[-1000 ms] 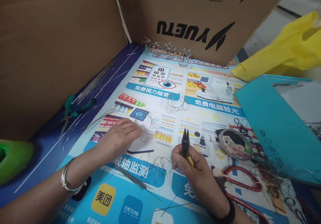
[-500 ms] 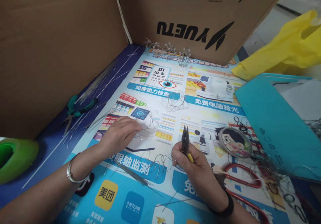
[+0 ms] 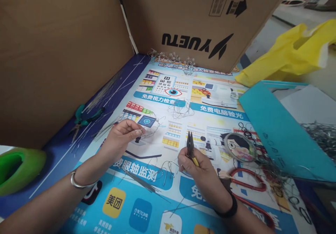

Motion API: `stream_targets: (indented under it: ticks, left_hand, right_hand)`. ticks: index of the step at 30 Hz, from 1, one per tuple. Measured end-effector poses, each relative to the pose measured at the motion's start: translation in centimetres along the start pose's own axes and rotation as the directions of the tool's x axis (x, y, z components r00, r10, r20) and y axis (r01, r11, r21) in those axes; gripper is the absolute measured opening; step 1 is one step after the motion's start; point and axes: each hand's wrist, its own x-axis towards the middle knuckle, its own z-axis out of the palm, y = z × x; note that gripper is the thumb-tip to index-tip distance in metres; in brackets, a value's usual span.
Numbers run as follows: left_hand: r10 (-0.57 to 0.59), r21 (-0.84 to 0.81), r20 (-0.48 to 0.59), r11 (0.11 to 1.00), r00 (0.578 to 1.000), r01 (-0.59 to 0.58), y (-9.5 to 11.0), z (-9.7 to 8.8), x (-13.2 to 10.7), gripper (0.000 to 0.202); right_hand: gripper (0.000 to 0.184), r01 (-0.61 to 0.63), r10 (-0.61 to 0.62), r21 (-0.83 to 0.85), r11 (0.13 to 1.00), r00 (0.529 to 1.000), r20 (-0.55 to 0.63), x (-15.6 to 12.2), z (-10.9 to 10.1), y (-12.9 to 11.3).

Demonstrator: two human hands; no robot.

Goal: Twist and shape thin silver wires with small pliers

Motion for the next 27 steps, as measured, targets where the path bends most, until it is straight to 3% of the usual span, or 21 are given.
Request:
stream_targets:
  ticks: [4,11,17,21,27]
  left_hand:
    - [-0.073,-0.131,0.058,0.988,0.996,0.080,-0.1,0.3,-0.2,0.016]
    - [-0.142,-0.215,0.149,0.961,0.979,0.172,0.1,1.0,-1.0,0.017]
    - [-0.123,-0.091,0.141,0.987,0.982,0.136,0.2,1.7,-1.8,0.018]
    - [-0.076,-0.029,0.173,0.996,0.982,0.083,0.1,2.1,-2.4,0.014]
    - [-0.082,-0.011,0.216,0.996,0.973,0.086,0.5,2.7,-3.2,0.013]
  right_hand:
    - [0.019,0.001,-0.001,-0.002,1.000,1.000,-0.026,0.0,0.1,0.0]
    - [0.019,0.030,-0.030,0.026,0.999,0.999,-0.023,0.2,0.9,-1.6]
    - [0.017,0.068,-0.068,0.067,0.995,0.998,-0.008,-0.1,2.4,-3.3]
    - [0.025,0.018,-0.018,0.008,1.000,1.000,-0.010,-0.5,3.6,-4.4]
    - [0.025,0.008,-0.009,0.096,0.995,1.000,0.017,-0.9,4.7,-4.1]
